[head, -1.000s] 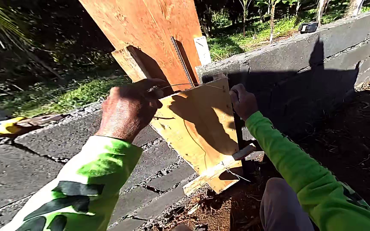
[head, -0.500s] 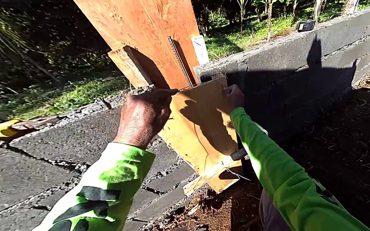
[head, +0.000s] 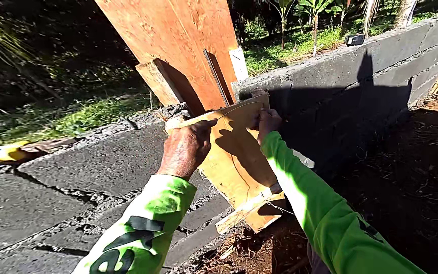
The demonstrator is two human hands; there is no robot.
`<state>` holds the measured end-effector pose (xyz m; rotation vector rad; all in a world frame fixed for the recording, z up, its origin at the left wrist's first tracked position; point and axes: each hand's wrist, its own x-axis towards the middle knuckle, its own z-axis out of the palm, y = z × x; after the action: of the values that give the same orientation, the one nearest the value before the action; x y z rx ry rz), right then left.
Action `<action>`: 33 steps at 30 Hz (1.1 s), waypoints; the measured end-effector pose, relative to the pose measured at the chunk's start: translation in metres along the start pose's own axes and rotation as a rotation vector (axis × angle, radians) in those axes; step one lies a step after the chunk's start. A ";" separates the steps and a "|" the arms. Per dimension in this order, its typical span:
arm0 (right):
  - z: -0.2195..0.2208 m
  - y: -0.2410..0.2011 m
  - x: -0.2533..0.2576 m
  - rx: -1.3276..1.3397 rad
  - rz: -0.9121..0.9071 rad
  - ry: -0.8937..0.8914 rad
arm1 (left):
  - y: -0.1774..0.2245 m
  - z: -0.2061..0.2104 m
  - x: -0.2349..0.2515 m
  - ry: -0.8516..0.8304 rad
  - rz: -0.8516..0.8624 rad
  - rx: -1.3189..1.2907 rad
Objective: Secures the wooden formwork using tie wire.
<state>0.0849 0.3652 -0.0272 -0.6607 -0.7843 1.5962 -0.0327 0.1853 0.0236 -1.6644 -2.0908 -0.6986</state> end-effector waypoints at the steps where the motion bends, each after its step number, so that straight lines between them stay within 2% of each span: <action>1: -0.001 0.000 0.001 -0.003 -0.004 -0.009 | 0.000 0.000 0.000 0.016 0.009 -0.012; 9: -0.006 -0.001 0.006 -0.112 -0.010 -0.047 | 0.010 -0.019 0.014 0.050 0.042 0.038; 13: -0.010 0.000 0.008 -0.140 -0.045 -0.070 | 0.010 -0.015 0.014 -0.023 -0.060 0.091; 18: -0.004 0.003 0.000 0.024 -0.036 -0.029 | 0.003 0.016 -0.011 -0.069 -0.087 0.129; 22: 0.001 -0.002 -0.008 0.170 0.038 -0.044 | 0.002 0.053 -0.039 -0.083 -0.055 0.037; 27: -0.003 0.000 -0.005 0.142 0.020 -0.065 | 0.009 0.089 -0.055 -0.120 -0.123 -0.115; 33: -0.013 0.009 0.006 0.063 -0.065 -0.105 | 0.019 0.115 -0.052 -0.181 -0.224 -0.065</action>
<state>0.0889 0.3724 -0.0422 -0.5054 -0.8208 1.5996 -0.0005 0.2161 -0.0960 -1.5950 -2.4340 -0.7125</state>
